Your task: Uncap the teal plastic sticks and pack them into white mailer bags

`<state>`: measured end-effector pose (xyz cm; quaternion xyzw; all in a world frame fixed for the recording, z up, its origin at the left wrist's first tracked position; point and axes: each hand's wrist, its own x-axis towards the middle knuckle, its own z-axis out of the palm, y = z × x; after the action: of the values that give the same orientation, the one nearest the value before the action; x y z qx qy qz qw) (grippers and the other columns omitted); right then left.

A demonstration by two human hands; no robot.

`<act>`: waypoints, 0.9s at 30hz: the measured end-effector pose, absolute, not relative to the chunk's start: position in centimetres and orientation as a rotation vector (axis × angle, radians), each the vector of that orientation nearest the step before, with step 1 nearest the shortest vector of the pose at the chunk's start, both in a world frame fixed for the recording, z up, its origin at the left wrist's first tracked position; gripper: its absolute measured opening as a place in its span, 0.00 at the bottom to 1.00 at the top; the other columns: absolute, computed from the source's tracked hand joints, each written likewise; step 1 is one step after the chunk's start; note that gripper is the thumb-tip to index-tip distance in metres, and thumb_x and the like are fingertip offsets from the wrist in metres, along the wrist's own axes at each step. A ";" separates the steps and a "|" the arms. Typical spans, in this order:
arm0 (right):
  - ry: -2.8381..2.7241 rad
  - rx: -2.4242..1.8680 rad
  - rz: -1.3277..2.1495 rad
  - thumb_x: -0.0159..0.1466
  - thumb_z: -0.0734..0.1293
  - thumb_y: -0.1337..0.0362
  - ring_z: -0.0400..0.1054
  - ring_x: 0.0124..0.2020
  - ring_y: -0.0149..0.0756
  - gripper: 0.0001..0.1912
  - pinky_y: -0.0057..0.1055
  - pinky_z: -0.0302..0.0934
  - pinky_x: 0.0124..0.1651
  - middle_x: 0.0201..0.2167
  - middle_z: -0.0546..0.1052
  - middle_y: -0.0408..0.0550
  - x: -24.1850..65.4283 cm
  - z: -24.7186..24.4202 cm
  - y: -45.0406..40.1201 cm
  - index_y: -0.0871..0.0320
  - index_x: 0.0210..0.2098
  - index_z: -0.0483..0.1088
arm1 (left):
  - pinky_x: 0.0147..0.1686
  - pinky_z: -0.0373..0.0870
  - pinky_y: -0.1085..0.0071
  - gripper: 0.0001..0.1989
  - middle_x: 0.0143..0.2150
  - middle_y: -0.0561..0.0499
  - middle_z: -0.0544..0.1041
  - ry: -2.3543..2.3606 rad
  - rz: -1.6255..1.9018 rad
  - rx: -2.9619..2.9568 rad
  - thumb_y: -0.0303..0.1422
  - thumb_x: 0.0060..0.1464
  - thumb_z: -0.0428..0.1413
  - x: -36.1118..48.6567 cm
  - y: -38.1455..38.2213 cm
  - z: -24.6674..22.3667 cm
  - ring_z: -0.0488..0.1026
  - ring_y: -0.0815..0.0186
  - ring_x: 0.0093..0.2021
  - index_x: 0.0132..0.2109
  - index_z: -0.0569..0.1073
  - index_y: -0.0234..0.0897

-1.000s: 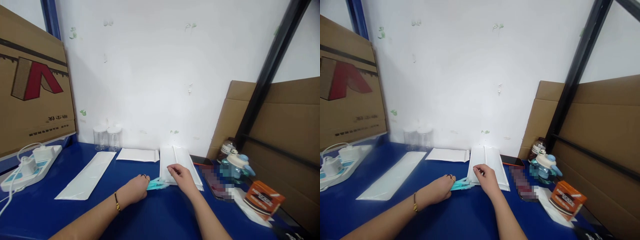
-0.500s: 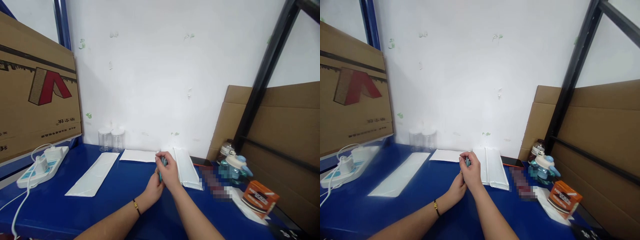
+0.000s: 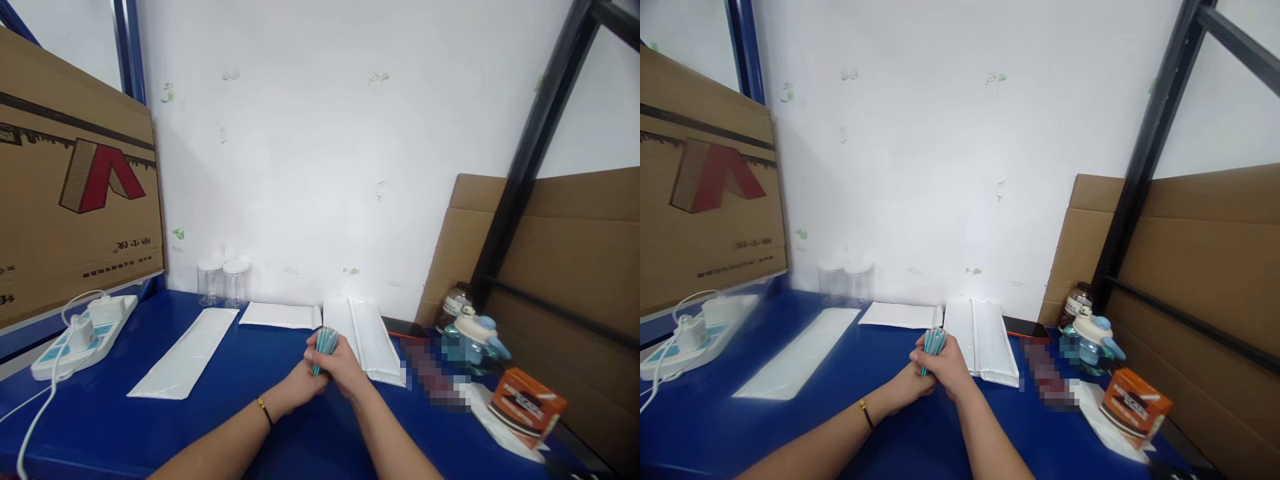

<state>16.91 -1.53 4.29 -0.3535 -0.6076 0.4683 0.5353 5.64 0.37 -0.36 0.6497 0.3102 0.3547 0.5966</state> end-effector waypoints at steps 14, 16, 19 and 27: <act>-1.075 -0.660 1.343 0.57 0.66 0.51 0.71 0.33 0.41 0.17 0.39 0.62 0.41 0.23 0.75 0.47 19.1 4.8 -2.6 0.58 0.23 0.65 | 0.44 0.66 0.65 0.39 0.42 0.50 0.73 0.652 0.477 1.947 0.38 0.24 0.68 2.9 5.5 2.3 0.70 0.59 0.43 0.49 0.67 0.39; -0.907 -0.667 1.349 0.57 0.66 0.52 0.70 0.27 0.38 0.16 0.35 0.63 0.35 0.21 0.74 0.46 19.8 4.9 -2.0 0.58 0.24 0.64 | 0.51 0.62 0.62 0.47 0.51 0.43 0.68 0.926 0.654 2.132 0.44 0.25 0.67 1.2 9.2 2.9 0.65 0.54 0.52 0.55 0.62 0.36; -0.795 -0.621 1.347 0.59 0.65 0.54 0.64 0.18 0.29 0.14 0.27 0.58 0.24 0.19 0.72 0.43 20.6 4.8 -1.2 0.58 0.26 0.64 | 0.58 0.53 0.59 0.58 0.60 0.37 0.59 1.274 0.545 2.404 0.49 0.18 0.66 -1.1 14.6 3.1 0.55 0.49 0.60 0.60 0.57 0.33; -0.661 -0.436 1.563 0.60 0.65 0.57 0.36 0.10 0.19 0.11 0.21 0.36 0.13 0.09 0.51 0.30 21.5 4.2 -0.6 0.59 0.28 0.69 | 0.56 0.51 0.47 0.63 0.62 0.36 0.58 1.490 0.003 2.455 0.53 0.15 0.64 -2.9 20.0 2.8 0.53 0.42 0.61 0.63 0.53 0.38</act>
<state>21.54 -0.58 4.23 -0.1912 -0.2897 0.6852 0.6403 -2.92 19.99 2.85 0.8471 0.5140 0.0009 0.1345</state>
